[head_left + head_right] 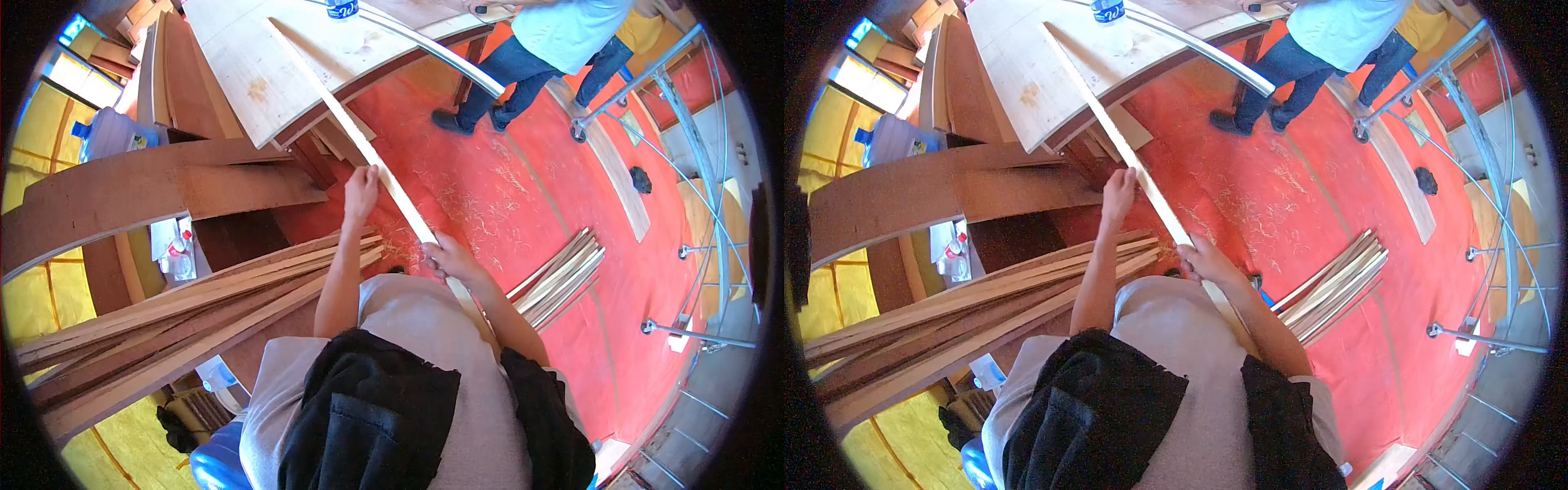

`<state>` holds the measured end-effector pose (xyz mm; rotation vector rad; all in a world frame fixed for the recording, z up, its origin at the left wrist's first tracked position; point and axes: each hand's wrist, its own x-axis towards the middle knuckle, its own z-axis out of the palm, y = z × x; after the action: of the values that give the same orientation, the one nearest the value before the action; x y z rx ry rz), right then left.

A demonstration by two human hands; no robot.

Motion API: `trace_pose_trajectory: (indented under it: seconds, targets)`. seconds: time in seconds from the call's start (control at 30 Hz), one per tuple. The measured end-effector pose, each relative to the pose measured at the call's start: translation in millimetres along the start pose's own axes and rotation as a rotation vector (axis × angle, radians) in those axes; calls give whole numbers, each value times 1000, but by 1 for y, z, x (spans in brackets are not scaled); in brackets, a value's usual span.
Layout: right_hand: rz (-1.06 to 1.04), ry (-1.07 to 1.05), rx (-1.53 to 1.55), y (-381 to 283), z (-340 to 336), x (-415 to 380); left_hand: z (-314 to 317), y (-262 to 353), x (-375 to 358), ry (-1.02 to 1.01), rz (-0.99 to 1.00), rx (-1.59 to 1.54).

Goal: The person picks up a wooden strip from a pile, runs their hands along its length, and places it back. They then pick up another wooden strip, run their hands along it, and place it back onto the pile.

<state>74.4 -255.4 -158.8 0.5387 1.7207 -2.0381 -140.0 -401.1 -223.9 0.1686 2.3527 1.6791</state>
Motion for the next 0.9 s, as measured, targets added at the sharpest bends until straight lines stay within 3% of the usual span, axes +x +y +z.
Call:
trace_pose_trajectory:
  seconds: [0.03, 0.17, 0.23, 0.3, 0.4, 0.5, 0.63, 0.67, 0.77, 0.83, 0.9]
  targets:
    - [4, 4, 9, -1, 1, 0, 7, 1, -5, 37, 85, 65]
    - [-36, -21, 1, 9, -4, 4, -1, -5, 3, 10, 82, 18]
    - [-14, 0, 9, 8, -3, 1, -8, -10, 12, 174, 225, -28]
    - [8, 1, 28, 8, -1, -4, -30, -32, 32, 384, 112, -25]
    - [39, -4, 58, 4, -2, -9, -45, -25, 28, 154, -64, -35]
    - [41, 4, 49, 3, 1, -6, -23, -18, 16, 79, 86, -83]
    - [29, -10, 56, 7, -1, -7, -6, 13, -3, 22, 116, 70]
    - [31, -14, 73, 7, 0, -7, -3, 7, 2, 79, 178, 149]
    - [8, 6, 18, 9, 0, -7, -3, -14, 18, 239, 108, -147]
    - [5, 6, 14, 9, 0, -10, -19, -17, 28, 351, 37, -13]
    - [9, 2, 19, 7, -3, -11, -25, -3, 21, 161, -141, -126]
